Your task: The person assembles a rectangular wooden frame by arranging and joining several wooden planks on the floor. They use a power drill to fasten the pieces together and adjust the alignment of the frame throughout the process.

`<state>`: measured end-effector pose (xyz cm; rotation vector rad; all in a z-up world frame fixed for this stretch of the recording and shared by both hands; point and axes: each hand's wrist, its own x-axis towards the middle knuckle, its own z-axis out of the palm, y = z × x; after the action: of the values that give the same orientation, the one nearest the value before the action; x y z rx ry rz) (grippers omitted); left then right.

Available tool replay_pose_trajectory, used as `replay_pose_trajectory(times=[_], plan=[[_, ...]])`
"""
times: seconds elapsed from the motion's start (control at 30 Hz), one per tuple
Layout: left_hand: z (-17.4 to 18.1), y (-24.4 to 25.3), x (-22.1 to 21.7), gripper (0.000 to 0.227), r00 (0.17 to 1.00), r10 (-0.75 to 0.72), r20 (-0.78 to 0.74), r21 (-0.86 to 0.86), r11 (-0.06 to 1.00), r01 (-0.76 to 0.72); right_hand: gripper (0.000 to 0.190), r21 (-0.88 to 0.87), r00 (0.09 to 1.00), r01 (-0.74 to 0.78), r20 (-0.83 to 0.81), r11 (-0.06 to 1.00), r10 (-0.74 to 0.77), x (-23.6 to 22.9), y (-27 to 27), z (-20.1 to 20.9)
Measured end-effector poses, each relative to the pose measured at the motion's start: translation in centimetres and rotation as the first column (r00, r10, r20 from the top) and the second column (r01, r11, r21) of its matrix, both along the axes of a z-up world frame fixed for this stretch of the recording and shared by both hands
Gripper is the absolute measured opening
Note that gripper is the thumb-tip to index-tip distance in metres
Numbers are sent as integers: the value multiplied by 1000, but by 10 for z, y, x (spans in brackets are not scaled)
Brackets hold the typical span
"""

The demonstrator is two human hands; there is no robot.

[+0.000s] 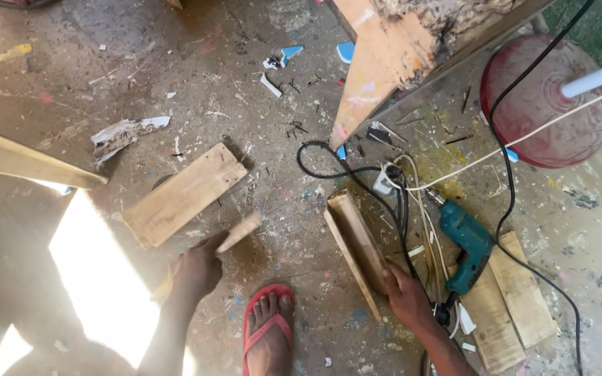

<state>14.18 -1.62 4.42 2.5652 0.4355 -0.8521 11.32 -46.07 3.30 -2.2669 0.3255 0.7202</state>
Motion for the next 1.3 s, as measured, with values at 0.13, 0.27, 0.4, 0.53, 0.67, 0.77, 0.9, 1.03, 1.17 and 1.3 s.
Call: replay_pose_trajectory(times=[0.13,0.27,0.4,0.53,0.67,0.77,0.9,1.03,1.17,1.3], plan=[[-25,-11,-3,63,996,-44,78,33,999,42,46,-213,984,-160,49,964,174,3,-8,-18],[-42,-18,3,56,986,-55,156,37,998,50,38,-382,957,-153,173,911,233,-5,11,-7],[-34,-32,3,42,963,-40,268,-34,998,51,45,-254,980,-82,156,964,125,-31,49,5],[-28,-33,12,42,974,27,225,-72,997,-11,62,168,999,-2,35,986,-4,-51,96,7],[-29,-31,15,40,983,23,184,-62,998,-12,38,-47,987,-133,88,990,137,-83,89,-28],[-25,-29,16,37,981,17,191,-76,997,-3,38,-174,993,-114,14,978,118,-87,57,-45],[-31,-34,11,35,970,-12,243,-95,995,36,37,-455,985,-24,144,890,100,-83,-10,-44],[-14,-49,19,42,977,-92,191,-75,991,108,54,-435,966,-91,182,896,186,-62,-10,-25],[-20,-65,26,39,950,-126,286,-64,987,150,45,-385,937,-181,212,905,278,-47,33,-18],[-29,-77,36,39,936,-114,332,-152,973,172,44,-343,862,-252,345,905,371,-33,53,-17]])
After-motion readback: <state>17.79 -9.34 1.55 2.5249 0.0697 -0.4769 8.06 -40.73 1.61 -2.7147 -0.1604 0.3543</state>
